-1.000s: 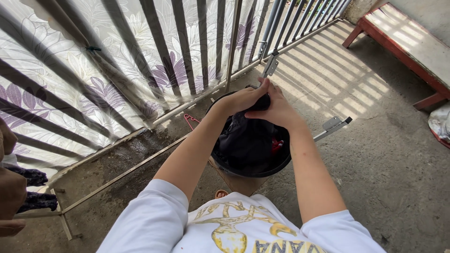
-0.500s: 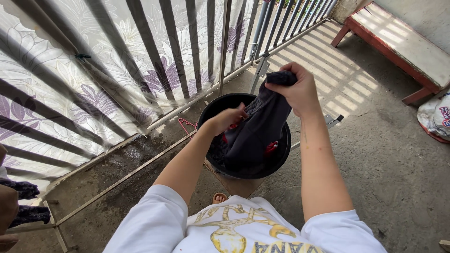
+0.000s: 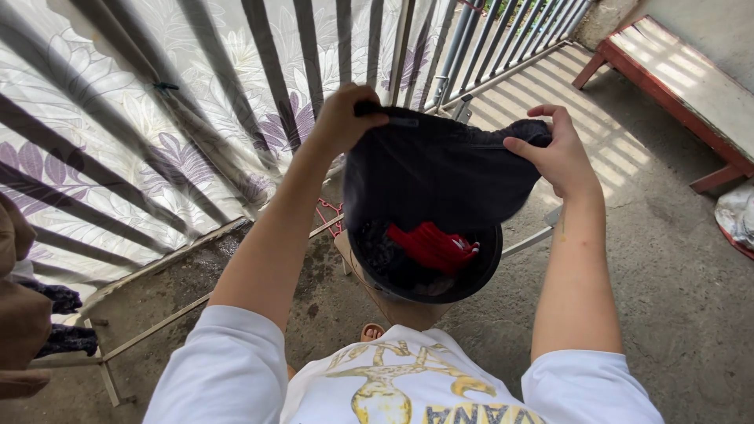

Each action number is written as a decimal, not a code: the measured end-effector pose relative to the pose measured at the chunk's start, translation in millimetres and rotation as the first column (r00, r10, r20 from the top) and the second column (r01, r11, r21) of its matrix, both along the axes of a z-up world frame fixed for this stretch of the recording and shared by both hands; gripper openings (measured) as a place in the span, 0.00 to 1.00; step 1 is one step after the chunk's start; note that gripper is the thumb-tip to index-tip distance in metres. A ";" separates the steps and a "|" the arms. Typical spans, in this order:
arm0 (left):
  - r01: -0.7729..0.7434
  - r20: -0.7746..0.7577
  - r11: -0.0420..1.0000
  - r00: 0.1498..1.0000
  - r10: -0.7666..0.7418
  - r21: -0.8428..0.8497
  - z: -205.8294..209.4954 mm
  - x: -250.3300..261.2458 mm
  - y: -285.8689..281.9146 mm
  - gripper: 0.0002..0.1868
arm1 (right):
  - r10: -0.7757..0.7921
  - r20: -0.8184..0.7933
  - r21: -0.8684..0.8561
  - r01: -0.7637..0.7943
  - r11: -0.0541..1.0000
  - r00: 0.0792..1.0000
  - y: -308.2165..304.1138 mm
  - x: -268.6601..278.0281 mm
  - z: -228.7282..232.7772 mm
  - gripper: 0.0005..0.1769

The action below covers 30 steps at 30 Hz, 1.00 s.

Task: Hang wet laundry on a drying rack using hangers.

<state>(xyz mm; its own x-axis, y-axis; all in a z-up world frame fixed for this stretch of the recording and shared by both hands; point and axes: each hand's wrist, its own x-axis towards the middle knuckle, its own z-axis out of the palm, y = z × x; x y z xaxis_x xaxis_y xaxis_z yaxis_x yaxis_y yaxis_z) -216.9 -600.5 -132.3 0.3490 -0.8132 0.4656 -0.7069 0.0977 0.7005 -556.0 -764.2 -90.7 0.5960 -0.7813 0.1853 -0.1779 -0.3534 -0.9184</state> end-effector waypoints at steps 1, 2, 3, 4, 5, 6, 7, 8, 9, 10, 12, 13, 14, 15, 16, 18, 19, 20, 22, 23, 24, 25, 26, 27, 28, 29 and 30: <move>-0.009 0.000 1.000 1.000 0.009 -0.002 13.8 6.8 8.5 0.15 | 0.009 0.000 -0.002 -0.009 1.000 1.000 -12.7 0.5 -12.2 0.32; -0.026 0.001 0.996 1.000 0.027 -0.084 28.7 13.4 17.4 0.14 | 0.015 -0.135 -0.113 -0.031 0.993 0.991 -25.6 1.4 -23.5 0.28; -0.043 0.002 0.985 0.999 0.044 -0.164 43.6 20.0 26.6 0.14 | 0.006 -0.266 -0.219 -0.066 0.973 0.964 -38.4 2.7 -34.6 0.23; -0.053 0.001 0.985 0.999 0.054 -0.165 48.9 25.8 34.7 0.14 | 0.015 -0.266 -0.220 -0.076 0.973 0.964 -34.5 15.6 -30.1 0.23; -0.090 0.006 0.974 0.996 0.093 -0.208 54.2 31.8 43.2 0.15 | -0.070 -0.342 -0.332 -0.051 0.942 0.937 -30.0 28.6 -25.7 0.24; -0.127 0.010 0.960 0.991 0.134 -0.251 60.7 37.7 51.8 0.16 | -0.162 -0.403 -0.442 -0.037 0.896 0.901 -25.7 42.0 -20.2 0.24; -0.138 0.010 0.958 0.989 0.145 -0.252 60.5 43.2 57.9 0.16 | -0.152 -0.403 -0.443 -0.047 0.895 0.903 -15.8 59.5 -16.8 0.24; -0.154 0.025 0.953 0.986 0.166 -0.259 60.5 50.6 64.9 0.16 | -0.059 -0.205 -0.269 0.002 0.963 0.977 -6.0 79.9 -13.5 0.32; -0.170 0.039 0.949 0.982 0.187 -0.267 60.6 58.5 72.4 0.16 | -0.003 0.016 -0.077 0.004 0.997 1.000 4.6 100.5 -10.2 0.40; -0.186 0.037 0.946 0.978 0.203 -0.265 59.0 61.6 78.4 0.16 | 0.014 0.013 -0.074 -0.013 0.997 1.000 18.1 120.2 -1.5 0.40; -0.207 -0.003 0.953 0.977 0.211 -0.223 55.1 66.7 90.6 0.17 | 0.247 0.114 0.101 -0.258 0.961 0.962 46.8 157.1 14.3 0.53; -0.221 -0.002 0.949 0.974 0.227 -0.223 52.2 64.4 93.6 0.17 | 0.262 0.116 0.101 -0.273 0.957 0.958 73.0 179.2 19.4 0.53; -0.173 0.031 0.958 0.982 0.185 -0.229 51.9 63.5 95.4 0.17 | 0.384 0.135 0.076 -0.396 0.915 0.913 98.6 201.6 27.2 0.57; -0.124 0.064 0.964 0.988 0.143 -0.234 51.8 63.0 97.0 0.17 | 0.501 0.150 0.050 -0.512 0.857 0.853 124.9 223.7 35.2 0.62; -0.139 0.067 0.962 0.985 0.159 -0.235 48.7 61.5 106.0 0.17 | 0.514 0.152 0.048 -0.526 0.849 0.844 127.3 249.1 17.3 0.62; -0.026 -0.149 0.996 0.989 0.013 -0.080 41.7 57.2 123.2 0.17 | 0.553 0.084 -0.088 -0.547 0.832 0.829 134.0 298.9 -19.1 0.42; -0.040 -0.148 0.996 0.989 0.028 -0.080 35.5 60.5 139.5 0.17 | 0.565 0.085 -0.089 -0.559 0.825 0.820 147.1 309.3 -19.0 0.42; -0.103 -0.052 0.974 0.994 0.095 -0.200 29.3 63.8 155.1 0.33 | 0.535 0.116 -0.068 -0.530 0.845 0.837 159.8 319.5 -19.0 0.30; -0.158 0.043 0.933 0.982 0.182 -0.323 -4.5 84.0 189.0 0.50 | 0.513 0.148 -0.049 -0.512 0.858 0.846 186.3 333.1 -11.4 0.19; -0.264 -0.047 0.953 0.964 0.260 -0.145 -32.1 100.8 207.7 0.69 | 0.481 0.285 0.113 -0.528 0.842 0.829 200.2 336.1 -3.9 0.16; -0.346 -0.127 0.937 0.929 0.349 0.046 -61.4 114.9 227.4 0.89 | 0.423 0.406 0.271 -0.549 0.791 0.810 214.5 336.9 2.2 0.14; -0.358 -0.128 0.933 0.924 0.361 0.045 -71.6 105.4 243.8 0.89 | 0.434 0.405 0.271 -0.559 0.783 0.805 225.1 341.5 2.9 0.14; -0.362 -0.172 0.900 0.897 0.407 0.242 -80.6 97.5 259.5 0.92 | 0.380 0.516 0.395 -0.607 0.690 0.768 235.5 347.2 4.5 0.13; -0.342 -0.207 0.836 0.864 0.459 0.428 -89.6 89.4 274.7 0.96 | 0.303 0.610 0.499 -0.652 0.571 0.732 245.7 353.0 6.3 0.12; -0.352 -0.206 0.833 0.859 0.469 0.428 -98.1 87.8 274.1 0.96 | 0.311 0.611 0.498 -0.659 0.564 0.728 255.1 358.9 4.7 0.12; -0.411 -0.243 0.830 0.821 0.517 0.377 -106.7 86.4 273.3 0.89 | 0.278 0.661 0.529 -0.696 0.487 0.697 264.4 364.7 3.0 0.12; -0.467 -0.282 0.821 0.781 0.557 0.329 -116.0 84.4 272.2 0.82 | 0.234 0.706 0.553 -0.727 0.407 0.668 273.4 369.1 0.4 0.12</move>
